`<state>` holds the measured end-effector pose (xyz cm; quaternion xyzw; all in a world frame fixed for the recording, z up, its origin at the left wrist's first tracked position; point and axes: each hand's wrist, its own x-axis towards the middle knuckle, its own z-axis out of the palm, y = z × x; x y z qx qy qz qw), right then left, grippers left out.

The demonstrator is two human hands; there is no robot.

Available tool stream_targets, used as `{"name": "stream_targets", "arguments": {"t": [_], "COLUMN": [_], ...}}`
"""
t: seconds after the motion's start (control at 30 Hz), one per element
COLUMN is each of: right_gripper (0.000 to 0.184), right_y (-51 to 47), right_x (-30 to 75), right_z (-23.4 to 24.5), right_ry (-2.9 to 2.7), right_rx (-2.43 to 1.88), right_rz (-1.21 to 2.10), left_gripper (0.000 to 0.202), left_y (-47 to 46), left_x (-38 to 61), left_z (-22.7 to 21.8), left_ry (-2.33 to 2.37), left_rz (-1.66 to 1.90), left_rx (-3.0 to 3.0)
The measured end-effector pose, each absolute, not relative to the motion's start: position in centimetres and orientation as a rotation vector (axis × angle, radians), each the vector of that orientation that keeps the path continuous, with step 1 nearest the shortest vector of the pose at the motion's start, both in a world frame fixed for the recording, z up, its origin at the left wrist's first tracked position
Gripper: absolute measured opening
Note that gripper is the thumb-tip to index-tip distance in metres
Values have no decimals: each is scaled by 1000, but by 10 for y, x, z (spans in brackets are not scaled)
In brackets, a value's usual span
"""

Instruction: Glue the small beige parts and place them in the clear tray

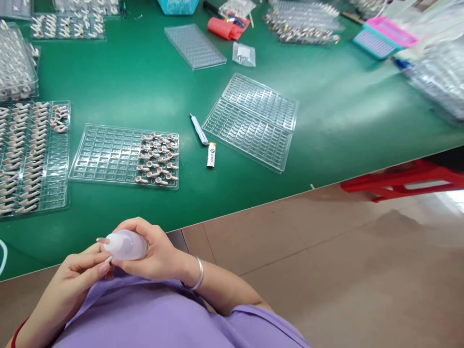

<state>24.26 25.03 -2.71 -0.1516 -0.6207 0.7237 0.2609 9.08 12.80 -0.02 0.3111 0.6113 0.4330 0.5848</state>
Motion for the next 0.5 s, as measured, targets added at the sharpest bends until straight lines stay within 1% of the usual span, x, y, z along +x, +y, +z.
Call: {"name": "stream_targets", "arguments": {"t": [0.27,0.4,0.5], "right_gripper": [39,39,38], "right_y": [247,245,246], "right_x": [242,240,239], "right_z": [-30,-32,-33], "right_ry": [-1573,-1500,-1521], "right_rx": [-399,-335,-328], "right_rz": [2025,2074,2052], "left_gripper": [23,23,23], "left_y": [130,131,130], "left_x": [95,96,95], "left_z": [4,5,7], "left_ry": [1393,1391,1404], "left_rz": [1046,1070,1062], "left_rx": [653,675,737]}}
